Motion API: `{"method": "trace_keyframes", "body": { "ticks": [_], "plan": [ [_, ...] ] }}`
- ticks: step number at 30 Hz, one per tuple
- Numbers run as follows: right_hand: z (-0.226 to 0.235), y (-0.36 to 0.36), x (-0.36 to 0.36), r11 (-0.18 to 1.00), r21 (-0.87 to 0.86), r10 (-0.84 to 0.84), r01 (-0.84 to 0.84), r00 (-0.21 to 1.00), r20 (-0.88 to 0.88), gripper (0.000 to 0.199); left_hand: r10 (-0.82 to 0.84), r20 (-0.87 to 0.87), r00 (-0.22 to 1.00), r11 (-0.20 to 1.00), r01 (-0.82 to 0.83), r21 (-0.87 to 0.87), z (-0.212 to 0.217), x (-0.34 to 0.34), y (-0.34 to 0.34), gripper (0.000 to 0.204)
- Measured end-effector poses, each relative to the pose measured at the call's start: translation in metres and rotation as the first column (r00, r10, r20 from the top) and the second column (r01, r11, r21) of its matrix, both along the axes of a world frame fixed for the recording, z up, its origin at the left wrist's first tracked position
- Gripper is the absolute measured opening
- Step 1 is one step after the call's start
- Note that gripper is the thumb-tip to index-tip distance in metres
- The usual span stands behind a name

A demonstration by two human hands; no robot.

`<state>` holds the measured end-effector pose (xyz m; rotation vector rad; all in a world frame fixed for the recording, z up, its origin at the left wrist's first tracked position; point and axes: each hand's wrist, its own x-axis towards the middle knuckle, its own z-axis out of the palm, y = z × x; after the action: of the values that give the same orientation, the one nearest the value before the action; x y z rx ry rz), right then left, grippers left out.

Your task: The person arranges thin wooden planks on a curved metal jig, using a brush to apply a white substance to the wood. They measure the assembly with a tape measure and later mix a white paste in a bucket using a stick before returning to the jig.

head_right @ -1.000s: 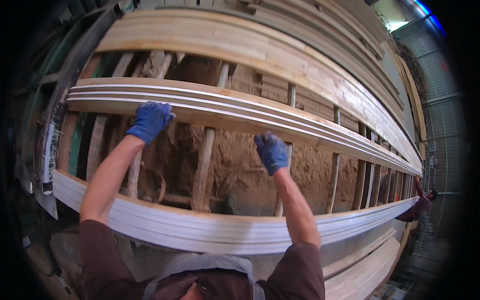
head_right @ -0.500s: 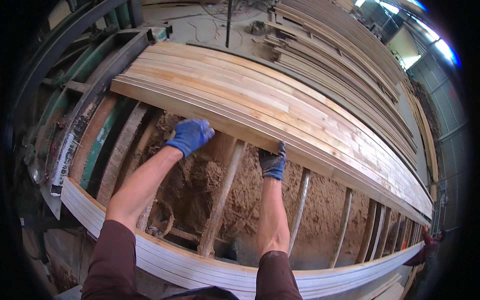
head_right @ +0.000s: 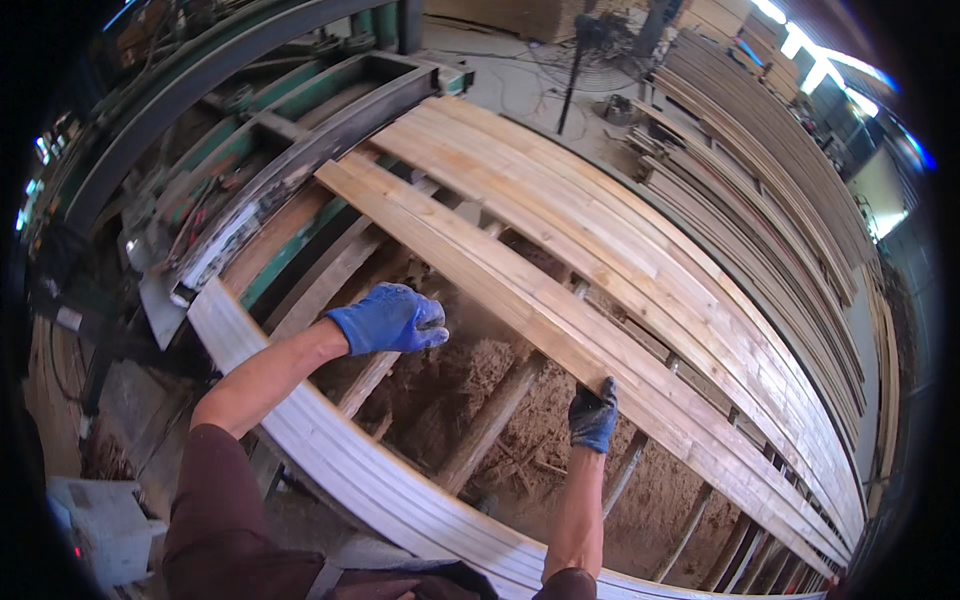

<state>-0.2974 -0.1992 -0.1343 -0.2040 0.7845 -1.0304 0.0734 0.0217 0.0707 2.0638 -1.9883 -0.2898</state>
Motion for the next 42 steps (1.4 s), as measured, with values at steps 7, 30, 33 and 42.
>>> {"method": "trace_keyframes", "body": {
  "ticks": [7,30,33,42],
  "plan": [
    [0.023,0.1,-0.069,0.899,0.256,0.402,-0.356,0.902,-0.158,0.026,0.083,-0.177,0.981,0.99,-0.102,-0.102,0.045,-0.018,0.134,0.035],
    [0.061,0.121,-0.054,-0.338,0.572,0.686,-0.747,-0.612,-0.393,0.035,0.691,-0.664,-0.285,0.697,0.019,0.717,-0.079,-0.183,0.308,0.032],
    [0.019,0.172,-0.115,-0.378,0.14,0.59,-0.915,-0.355,-0.725,0.044,0.678,-0.676,-0.288,0.703,-0.011,0.711,-0.088,-0.188,0.294,0.033],
    [0.071,0.0,-0.072,-0.237,0.551,-0.301,-0.8,-0.478,-0.825,0.037,0.505,-0.847,-0.165,0.849,-0.084,0.522,-0.111,-0.159,0.171,0.029]
  ]
}}
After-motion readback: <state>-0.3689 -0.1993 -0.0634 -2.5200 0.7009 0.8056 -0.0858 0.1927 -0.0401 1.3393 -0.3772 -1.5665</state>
